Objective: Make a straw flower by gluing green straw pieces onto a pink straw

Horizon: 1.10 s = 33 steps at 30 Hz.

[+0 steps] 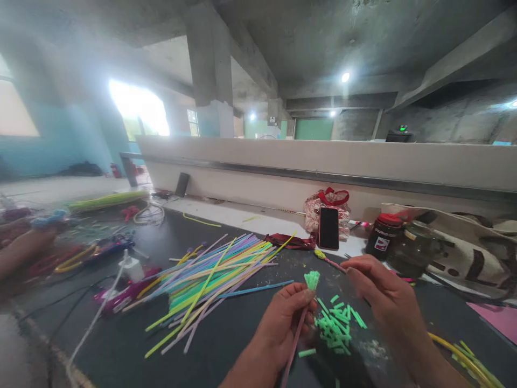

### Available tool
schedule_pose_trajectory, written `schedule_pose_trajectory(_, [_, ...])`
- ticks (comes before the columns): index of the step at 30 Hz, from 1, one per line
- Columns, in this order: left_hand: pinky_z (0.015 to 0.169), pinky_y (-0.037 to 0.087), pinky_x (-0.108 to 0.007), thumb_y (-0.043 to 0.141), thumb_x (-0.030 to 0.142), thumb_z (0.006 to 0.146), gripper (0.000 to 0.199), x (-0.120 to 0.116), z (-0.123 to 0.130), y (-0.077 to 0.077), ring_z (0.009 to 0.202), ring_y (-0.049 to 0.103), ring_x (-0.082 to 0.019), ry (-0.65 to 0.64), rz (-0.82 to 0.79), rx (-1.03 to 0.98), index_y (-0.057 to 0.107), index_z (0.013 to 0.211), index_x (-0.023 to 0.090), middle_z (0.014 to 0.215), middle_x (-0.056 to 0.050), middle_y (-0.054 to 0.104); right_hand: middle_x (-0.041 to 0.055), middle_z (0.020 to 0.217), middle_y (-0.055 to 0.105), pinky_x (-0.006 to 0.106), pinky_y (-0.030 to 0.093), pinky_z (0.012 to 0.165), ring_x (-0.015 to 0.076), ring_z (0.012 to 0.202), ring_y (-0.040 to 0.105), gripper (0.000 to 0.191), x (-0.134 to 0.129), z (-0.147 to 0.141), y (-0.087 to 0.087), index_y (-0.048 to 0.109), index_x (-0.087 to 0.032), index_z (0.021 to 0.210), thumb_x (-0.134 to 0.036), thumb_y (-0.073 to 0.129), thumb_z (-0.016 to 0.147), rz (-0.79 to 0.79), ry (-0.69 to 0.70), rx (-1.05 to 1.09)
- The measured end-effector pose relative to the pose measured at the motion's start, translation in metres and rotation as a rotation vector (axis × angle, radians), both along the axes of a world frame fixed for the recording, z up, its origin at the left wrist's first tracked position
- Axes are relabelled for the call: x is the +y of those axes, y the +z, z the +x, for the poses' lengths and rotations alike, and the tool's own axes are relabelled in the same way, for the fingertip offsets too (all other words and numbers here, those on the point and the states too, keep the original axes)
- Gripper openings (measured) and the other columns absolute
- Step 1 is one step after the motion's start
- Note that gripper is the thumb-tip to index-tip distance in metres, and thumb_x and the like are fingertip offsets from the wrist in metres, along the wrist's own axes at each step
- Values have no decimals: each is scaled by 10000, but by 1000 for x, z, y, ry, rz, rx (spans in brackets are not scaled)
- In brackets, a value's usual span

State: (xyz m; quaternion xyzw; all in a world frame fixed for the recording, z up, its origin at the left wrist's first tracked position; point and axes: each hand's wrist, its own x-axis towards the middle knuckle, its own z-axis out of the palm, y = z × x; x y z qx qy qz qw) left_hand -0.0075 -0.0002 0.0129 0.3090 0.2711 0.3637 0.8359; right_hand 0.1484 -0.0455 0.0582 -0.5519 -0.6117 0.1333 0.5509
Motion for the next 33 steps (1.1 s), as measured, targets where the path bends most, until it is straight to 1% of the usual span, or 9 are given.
schedule_pose_trajectory(5, [339,178,-129,653,271,603,224,-2,-4,0,364,396,-25,-156,-62,-142,479,662,143,478,50,468,-62,449,380,193,218,374,59,397,306,206,7,1,-10,590,-175,697,-380,571,704,-338,177,268])
schedule_pose_trajectory(7, [343,172,-139,633,286,625,219,-4,-3,-1,361,374,-23,-186,-51,-183,475,631,135,462,50,440,-64,456,395,189,203,376,52,395,296,227,9,-3,-14,599,-168,742,-386,596,678,-430,248,345])
schedule_pose_trajectory(9, [347,177,-150,606,292,646,221,-5,-3,-1,356,351,-21,-225,-15,-215,471,590,126,449,47,417,-25,596,517,186,217,382,64,444,359,330,8,-9,-16,585,-178,887,-385,630,634,-494,316,418])
schedule_pose_trajectory(11, [342,165,-156,588,286,654,229,-6,-2,-2,346,331,-18,-268,13,-233,463,553,122,434,48,392,17,816,562,190,261,410,86,532,424,478,5,-15,-16,533,-198,1013,-366,667,586,-495,377,470])
schedule_pose_trajectory(13, [331,140,-156,581,268,652,210,-7,-2,-1,334,311,-16,-288,28,-232,466,553,122,425,53,374,26,920,531,200,301,456,95,589,442,560,3,-20,-17,485,-216,1082,-334,684,572,-454,428,495])
schedule_pose_trajectory(21, [320,101,-158,564,273,669,174,-8,-1,0,310,223,-4,-287,95,-233,518,677,105,410,89,281,15,933,502,241,378,585,95,632,470,681,-3,-29,-14,407,-252,1159,-217,715,553,-397,567,566])
schedule_pose_trajectory(25, [325,124,-154,561,289,677,193,-5,0,-1,321,281,-6,-270,65,-171,521,650,103,429,67,354,33,970,527,242,397,609,130,728,516,600,-4,-28,-11,418,-242,1152,-223,676,611,-406,585,587])
schedule_pose_trajectory(29, [330,172,-142,585,267,652,182,-2,0,-5,332,355,-17,-246,-25,-53,501,601,113,439,45,432,27,990,530,180,315,413,66,547,480,421,2,-21,-14,454,-245,1110,-258,584,709,-409,517,653])
schedule_pose_trajectory(33, [327,200,-129,589,238,653,143,-1,1,-6,331,375,-19,-253,-90,4,500,640,128,453,44,467,-1,893,544,162,292,386,39,486,450,350,9,-16,-21,485,-234,1067,-246,573,728,-423,464,681])
